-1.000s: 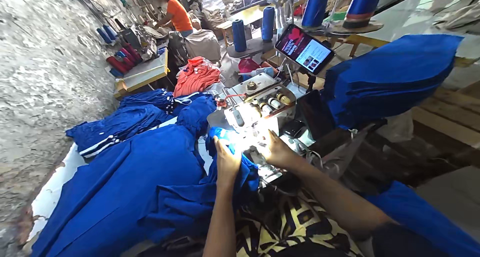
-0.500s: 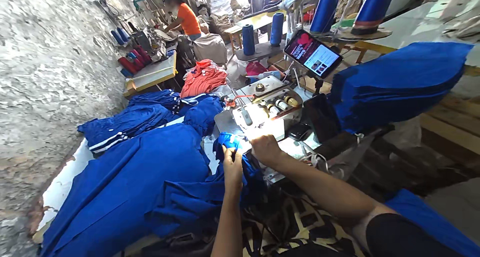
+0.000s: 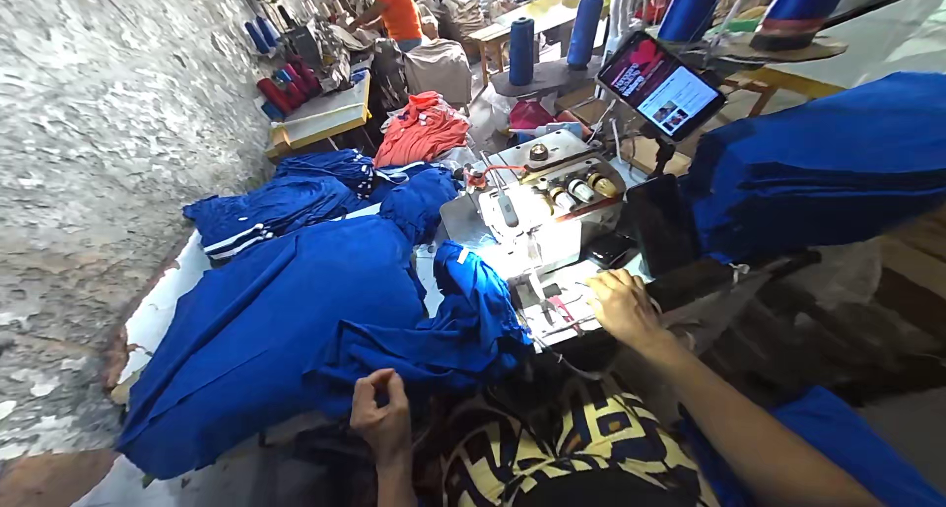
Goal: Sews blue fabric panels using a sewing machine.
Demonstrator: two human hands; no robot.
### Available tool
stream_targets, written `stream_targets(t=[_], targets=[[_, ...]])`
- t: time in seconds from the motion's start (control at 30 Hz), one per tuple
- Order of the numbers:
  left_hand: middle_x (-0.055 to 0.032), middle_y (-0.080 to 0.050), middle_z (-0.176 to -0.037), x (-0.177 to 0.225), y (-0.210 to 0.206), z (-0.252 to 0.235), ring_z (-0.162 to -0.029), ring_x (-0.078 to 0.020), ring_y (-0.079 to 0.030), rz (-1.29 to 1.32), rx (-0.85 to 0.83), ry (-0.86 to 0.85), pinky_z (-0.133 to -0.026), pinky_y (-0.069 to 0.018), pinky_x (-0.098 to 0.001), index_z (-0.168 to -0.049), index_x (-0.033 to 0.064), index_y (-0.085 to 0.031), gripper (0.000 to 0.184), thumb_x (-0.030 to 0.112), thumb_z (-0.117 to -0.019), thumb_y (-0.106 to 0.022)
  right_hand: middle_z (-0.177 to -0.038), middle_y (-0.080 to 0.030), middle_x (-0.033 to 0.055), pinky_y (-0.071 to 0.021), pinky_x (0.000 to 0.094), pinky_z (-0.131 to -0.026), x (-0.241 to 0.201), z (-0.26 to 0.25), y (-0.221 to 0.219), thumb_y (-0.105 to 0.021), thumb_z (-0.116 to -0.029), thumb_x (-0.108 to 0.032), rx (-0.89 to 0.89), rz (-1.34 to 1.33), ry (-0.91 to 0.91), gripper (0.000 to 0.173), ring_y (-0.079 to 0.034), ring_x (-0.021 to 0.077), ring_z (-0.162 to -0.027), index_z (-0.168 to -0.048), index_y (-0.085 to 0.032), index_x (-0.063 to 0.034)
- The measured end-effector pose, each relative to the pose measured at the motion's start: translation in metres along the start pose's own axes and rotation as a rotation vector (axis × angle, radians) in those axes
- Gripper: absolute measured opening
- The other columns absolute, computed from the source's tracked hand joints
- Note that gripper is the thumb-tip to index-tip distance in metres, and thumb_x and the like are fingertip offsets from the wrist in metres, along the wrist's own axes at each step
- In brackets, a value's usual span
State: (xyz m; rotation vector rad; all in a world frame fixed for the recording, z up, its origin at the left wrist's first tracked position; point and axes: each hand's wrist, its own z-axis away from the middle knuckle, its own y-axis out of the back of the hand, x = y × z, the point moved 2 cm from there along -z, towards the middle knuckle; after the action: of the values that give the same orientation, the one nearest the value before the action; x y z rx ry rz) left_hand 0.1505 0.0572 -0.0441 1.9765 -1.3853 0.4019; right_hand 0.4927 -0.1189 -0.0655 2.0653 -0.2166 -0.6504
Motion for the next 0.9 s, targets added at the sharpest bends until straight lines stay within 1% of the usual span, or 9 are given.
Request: stream_targets(t=[0.13,0.27,0.33,0.43,0.5,0.6,0.73,0.83,0.9], targets=[[-0.0065,-0.062,-0.069,0.008,-0.003,-0.008,-0.052,-0.0043,-0.046,-0.151,-0.119,0.388,-0.053,-0.0421,-0.0228,-0.105,-0.0073,-0.071,0.027,0.018,-0.0981,-0.064,-0.092,-0.071,0.0222,-0.0556,0.0554,-0.076,-0.051,0.025,-0.009,-0.061,-0.0970,-0.029,0.349,-0.062,0.181,0.035,-0.070,0.0423,-0.086,-0.092,-0.074,0.0021],[-0.0341,-0.067,-0.110,0.012,-0.019,-0.028,-0.097,-0.0473,-0.067,-0.227,-0.253,0.550,-0.089,-0.0497,-0.0634,-0.124,-0.0134,-0.062,0.049,0.031,-0.1018,-0.063,-0.094,-0.072,0.0218,-0.0562,0.0562,-0.075,-0.089,0.041,-0.049,-0.070,-0.0838,-0.054,0.267,-0.108,0.203,0.061,-0.070,0.0415,-0.088,-0.106,-0.074,0.0033],[-0.0277,-0.067,-0.096,0.009,-0.023,-0.039,-0.087,-0.0381,-0.066,-0.218,-0.336,0.585,-0.081,-0.0519,-0.0561,-0.112,-0.0120,-0.065,0.042,0.029,-0.1035,-0.061,-0.094,-0.070,0.0236,-0.0552,0.0567,-0.070,-0.091,0.040,-0.063,-0.074,-0.0820,-0.034,0.242,-0.155,0.227,0.042,-0.069,0.0435,-0.086,-0.102,-0.075,0.0030],[0.0077,-0.040,-0.048,0.011,-0.018,-0.057,-0.036,-0.0006,-0.037,0.223,-0.365,0.694,-0.038,-0.0357,-0.0182,-0.089,0.0055,-0.055,0.026,0.019,-0.1093,-0.047,-0.091,-0.070,0.0193,-0.0554,0.0495,-0.074,-0.084,0.034,-0.054,-0.065,-0.0826,-0.011,0.361,-0.298,0.255,0.016,-0.068,0.0371,-0.084,-0.088,-0.078,-0.0028],[0.0178,-0.048,-0.052,0.013,0.004,-0.081,-0.042,0.0073,-0.046,0.568,-0.110,0.706,-0.043,-0.0415,-0.0115,-0.090,0.0171,-0.053,0.026,0.021,-0.1107,-0.038,-0.105,-0.071,0.0206,-0.0563,0.0420,-0.089,-0.073,0.032,-0.031,-0.061,-0.0831,-0.001,0.306,-0.548,0.179,0.018,-0.069,0.0312,-0.100,-0.091,-0.076,0.0021],[0.0045,-0.065,-0.102,0.030,0.054,-0.138,-0.095,-0.0045,-0.066,0.790,0.293,0.324,-0.089,-0.0565,-0.0281,-0.125,0.0052,-0.050,0.028,0.023,-0.1115,-0.033,-0.098,-0.068,0.0006,-0.0507,0.0160,-0.083,-0.065,0.033,0.022,-0.054,-0.0973,-0.003,-0.201,-1.088,0.044,0.015,-0.061,-0.0037,-0.092,-0.098,-0.068,0.0026],[-0.0008,-0.060,-0.094,0.087,0.043,-0.214,-0.087,0.0043,-0.058,0.504,0.442,-0.055,-0.085,-0.0496,-0.0170,-0.113,-0.0181,-0.052,0.027,0.006,-0.1065,-0.041,-0.073,-0.061,-0.0017,-0.0445,0.0097,-0.062,-0.066,0.037,0.057,-0.056,-0.1001,-0.009,-0.463,-1.250,0.390,0.015,-0.053,-0.0078,-0.065,-0.095,-0.064,0.0026],[0.0067,-0.059,-0.087,0.090,-0.049,-0.245,-0.081,0.0052,-0.057,0.417,0.157,0.001,-0.082,-0.0509,-0.0206,-0.102,-0.0046,-0.059,0.026,0.020,-0.1056,-0.051,-0.069,-0.055,-0.0086,-0.0414,0.0073,-0.059,-0.045,0.041,0.058,-0.057,-0.1048,-0.026,-0.521,-1.395,0.494,0.024,-0.050,-0.0108,-0.064,-0.090,-0.060,-0.0079],[-0.0193,-0.065,-0.104,0.074,-0.120,-0.230,-0.095,-0.0204,-0.063,0.287,-0.254,0.107,-0.088,-0.0515,-0.0401,-0.115,-0.0134,-0.059,0.036,0.020,-0.1073,-0.049,-0.069,-0.056,-0.0111,-0.0416,0.0089,-0.058,-0.023,0.051,0.045,-0.060,-0.1030,-0.031,-0.527,-1.382,0.366,0.027,-0.051,-0.0104,-0.063,-0.085,-0.061,-0.0115]])
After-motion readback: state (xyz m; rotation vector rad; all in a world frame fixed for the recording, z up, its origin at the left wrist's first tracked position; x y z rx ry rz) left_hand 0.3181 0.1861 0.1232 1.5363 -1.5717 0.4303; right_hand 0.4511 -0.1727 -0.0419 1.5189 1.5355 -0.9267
